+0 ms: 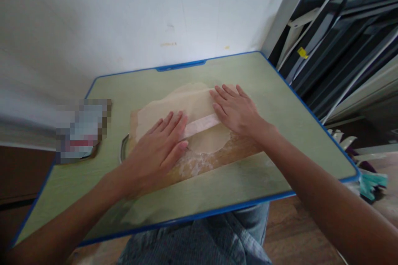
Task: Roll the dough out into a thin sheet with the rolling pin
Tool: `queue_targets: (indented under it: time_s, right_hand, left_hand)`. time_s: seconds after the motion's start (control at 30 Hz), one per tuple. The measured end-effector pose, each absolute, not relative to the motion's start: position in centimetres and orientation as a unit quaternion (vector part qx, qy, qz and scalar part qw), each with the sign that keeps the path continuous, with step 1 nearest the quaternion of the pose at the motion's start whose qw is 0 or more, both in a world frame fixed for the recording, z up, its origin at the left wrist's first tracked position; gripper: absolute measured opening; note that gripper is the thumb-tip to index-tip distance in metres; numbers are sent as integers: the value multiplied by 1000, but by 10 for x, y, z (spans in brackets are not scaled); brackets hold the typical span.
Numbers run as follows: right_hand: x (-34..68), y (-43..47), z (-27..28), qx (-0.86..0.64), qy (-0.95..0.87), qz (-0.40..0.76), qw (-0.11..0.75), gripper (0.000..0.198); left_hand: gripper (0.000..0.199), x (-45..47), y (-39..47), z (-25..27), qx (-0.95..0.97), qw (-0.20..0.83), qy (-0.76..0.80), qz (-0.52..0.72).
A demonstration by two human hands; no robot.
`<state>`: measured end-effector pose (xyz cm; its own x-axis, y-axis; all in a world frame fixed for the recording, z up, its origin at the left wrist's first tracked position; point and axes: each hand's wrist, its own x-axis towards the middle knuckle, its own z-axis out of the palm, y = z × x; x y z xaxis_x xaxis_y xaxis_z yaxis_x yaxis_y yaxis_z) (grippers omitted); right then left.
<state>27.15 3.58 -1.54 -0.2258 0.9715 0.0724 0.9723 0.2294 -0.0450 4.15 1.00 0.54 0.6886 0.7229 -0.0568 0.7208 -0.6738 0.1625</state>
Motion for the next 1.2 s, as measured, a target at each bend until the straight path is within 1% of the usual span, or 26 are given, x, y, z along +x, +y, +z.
queue_targets:
  time_s: [0.1,0.17,0.3,0.5,0.67,0.83,1.07,1.2]
  right_hand:
    - [277,13,-21,-605,-791,-17,91,54]
    - [278,8,-21,-600,-793,-14,105,54]
    - [272,31,-16,-619,-783,0,58,52]
    - [261,95,-6,-644,-764,37,-24,55]
    - [262,105,-9,-647,-761,34,-31,57]
    - [261,61,-11,-645,-764,-3,5,56]
    - [253,-15,-20,-631,-760,-81,131,50]
    - [250,-46,-24,-625,-754,-99,174,48]
  left_hand:
    - [62,47,-14,4,914,62,399,14]
    - [61,47,-17,4,917,60,394,17]
    - [54,45,13,1,917,64,394,14]
    - [50,48,87,0,885,39,465,12]
    - [50,49,111,-4,876,67,476,-21]
    - [53,47,77,-4,897,21,440,-15]
    - [55,44,10,0,886,2,463,9]
    - [60,38,-15,-5,897,-6,441,37]
